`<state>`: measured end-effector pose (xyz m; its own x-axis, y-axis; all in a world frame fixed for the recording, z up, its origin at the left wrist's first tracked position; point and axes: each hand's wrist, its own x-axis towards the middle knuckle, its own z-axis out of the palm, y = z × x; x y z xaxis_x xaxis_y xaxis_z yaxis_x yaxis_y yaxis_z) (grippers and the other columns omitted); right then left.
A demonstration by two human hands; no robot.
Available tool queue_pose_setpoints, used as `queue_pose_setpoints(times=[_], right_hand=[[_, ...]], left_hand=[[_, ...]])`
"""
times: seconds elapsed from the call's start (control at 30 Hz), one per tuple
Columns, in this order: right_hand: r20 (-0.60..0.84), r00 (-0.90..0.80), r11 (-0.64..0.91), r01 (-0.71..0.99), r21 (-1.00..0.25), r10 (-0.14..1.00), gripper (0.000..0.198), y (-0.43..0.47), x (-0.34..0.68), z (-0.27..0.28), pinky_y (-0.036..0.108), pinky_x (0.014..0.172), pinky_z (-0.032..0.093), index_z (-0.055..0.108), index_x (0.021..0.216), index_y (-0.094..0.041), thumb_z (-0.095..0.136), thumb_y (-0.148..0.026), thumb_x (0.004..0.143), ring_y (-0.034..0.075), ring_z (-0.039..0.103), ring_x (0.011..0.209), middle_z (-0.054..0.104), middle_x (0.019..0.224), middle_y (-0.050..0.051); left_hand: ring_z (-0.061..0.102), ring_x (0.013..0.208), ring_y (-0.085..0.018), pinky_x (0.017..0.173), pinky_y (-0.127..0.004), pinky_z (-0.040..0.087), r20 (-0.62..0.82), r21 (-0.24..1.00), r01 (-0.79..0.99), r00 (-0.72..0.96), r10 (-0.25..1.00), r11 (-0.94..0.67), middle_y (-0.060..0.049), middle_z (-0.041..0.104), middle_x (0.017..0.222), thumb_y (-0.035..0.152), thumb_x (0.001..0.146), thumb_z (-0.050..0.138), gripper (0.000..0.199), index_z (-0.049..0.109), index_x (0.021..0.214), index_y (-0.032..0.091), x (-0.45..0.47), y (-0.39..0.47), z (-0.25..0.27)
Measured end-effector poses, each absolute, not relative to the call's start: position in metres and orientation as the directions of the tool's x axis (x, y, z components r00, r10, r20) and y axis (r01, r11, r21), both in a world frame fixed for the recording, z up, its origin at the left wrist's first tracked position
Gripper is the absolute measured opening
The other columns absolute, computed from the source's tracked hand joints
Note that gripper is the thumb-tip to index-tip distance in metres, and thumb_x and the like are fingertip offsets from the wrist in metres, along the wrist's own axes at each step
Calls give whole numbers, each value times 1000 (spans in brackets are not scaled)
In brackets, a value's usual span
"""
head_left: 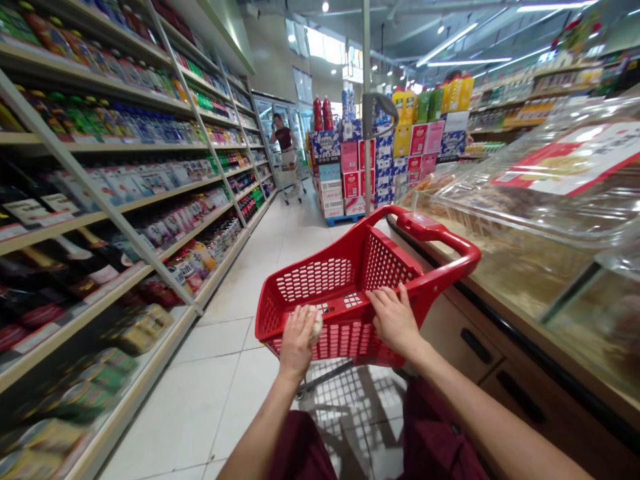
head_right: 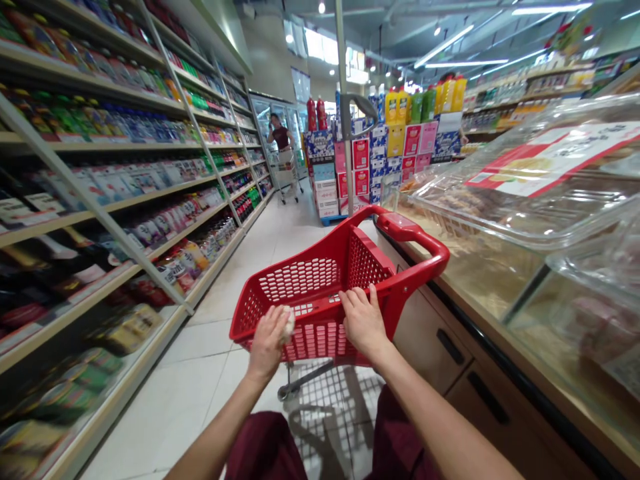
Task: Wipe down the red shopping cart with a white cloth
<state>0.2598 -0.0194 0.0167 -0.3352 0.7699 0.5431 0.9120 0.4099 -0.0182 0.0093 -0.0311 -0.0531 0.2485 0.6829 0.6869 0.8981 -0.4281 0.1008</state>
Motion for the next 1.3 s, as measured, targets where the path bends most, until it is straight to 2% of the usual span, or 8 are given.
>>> queue_pose_setpoints(times=[0.1, 0.17, 0.37, 0.6, 0.8, 0.9, 1.07, 1.3], right_hand=[[549, -326, 405, 914, -25, 770, 46, -21, 257, 17, 48, 102, 7, 50, 117, -14, 43, -12, 72, 23, 41, 106, 57, 108, 9], [549, -315, 395, 918, -30, 774, 46, -22, 254, 18, 49, 102, 6, 50, 117, -14, 43, -12, 72, 23, 41, 105, 57, 107, 9], [535, -334, 409, 912, -24, 776, 46, -22, 256, 18, 47, 103, 6, 50, 117, -12, 43, -13, 72, 22, 40, 107, 56, 109, 9], [546, -323, 389, 921, -6, 773, 46, -20, 256, 15, 48, 102, 8, 49, 117, -13, 44, -13, 72, 23, 40, 107, 56, 109, 9], [560, -338, 412, 911, -7, 757, 45, -20, 257, 16, 48, 102, 8, 50, 116, -14, 43, -13, 72, 23, 41, 106, 57, 109, 8], [552, -339, 413, 911, -11, 762, 46, -21, 260, 16, 46, 103, 7, 50, 117, -13, 43, -13, 72, 22, 40, 107, 57, 109, 8], [550, -315, 399, 916, -38, 774, 45, -22, 254, 16, 47, 103, 5, 50, 117, -12, 43, -13, 72, 23, 40, 107, 56, 110, 9], [544, -345, 426, 905, -25, 765, 46, -20, 256, 17, 47, 103, 7, 50, 117, -13, 43, -12, 71, 23, 40, 108, 56, 111, 9]], left_hand=[[33, 123, -23, 99, -47, 31, 750, 199, 941, 34, 661, -274, -8, 46, 127, 11, 78, 38, 49, 38, 125, 23, -36, -41, -61], [32, 124, -23, 100, -47, 31, 752, 240, 941, -26, 659, -238, -8, 45, 127, 9, 77, 37, 51, 37, 126, 23, -35, -40, -62], [29, 126, -22, 99, -45, 33, 680, 131, 887, 245, 691, -444, -8, 45, 128, 8, 78, 36, 47, 41, 123, 21, 27, -25, -53], [31, 124, -24, 99, -48, 33, 737, 231, 932, 21, 676, -281, -9, 45, 128, 16, 80, 40, 45, 41, 124, 22, -8, -32, -58], [28, 126, -22, 99, -44, 34, 657, 115, 857, 313, 686, -502, -7, 44, 130, 11, 80, 37, 46, 39, 125, 22, 62, -21, -41], [31, 124, -22, 98, -44, 35, 666, 79, 882, 300, 683, -464, -6, 46, 128, 7, 79, 34, 47, 43, 122, 24, 28, -27, -45], [31, 124, -25, 98, -47, 35, 716, 165, 938, 100, 691, -306, -8, 45, 128, 12, 78, 39, 46, 43, 122, 22, -13, -32, -55], [30, 125, -22, 99, -42, 35, 671, 85, 877, 300, 678, -473, -8, 46, 127, 10, 80, 36, 45, 43, 122, 20, 44, -21, -45]])
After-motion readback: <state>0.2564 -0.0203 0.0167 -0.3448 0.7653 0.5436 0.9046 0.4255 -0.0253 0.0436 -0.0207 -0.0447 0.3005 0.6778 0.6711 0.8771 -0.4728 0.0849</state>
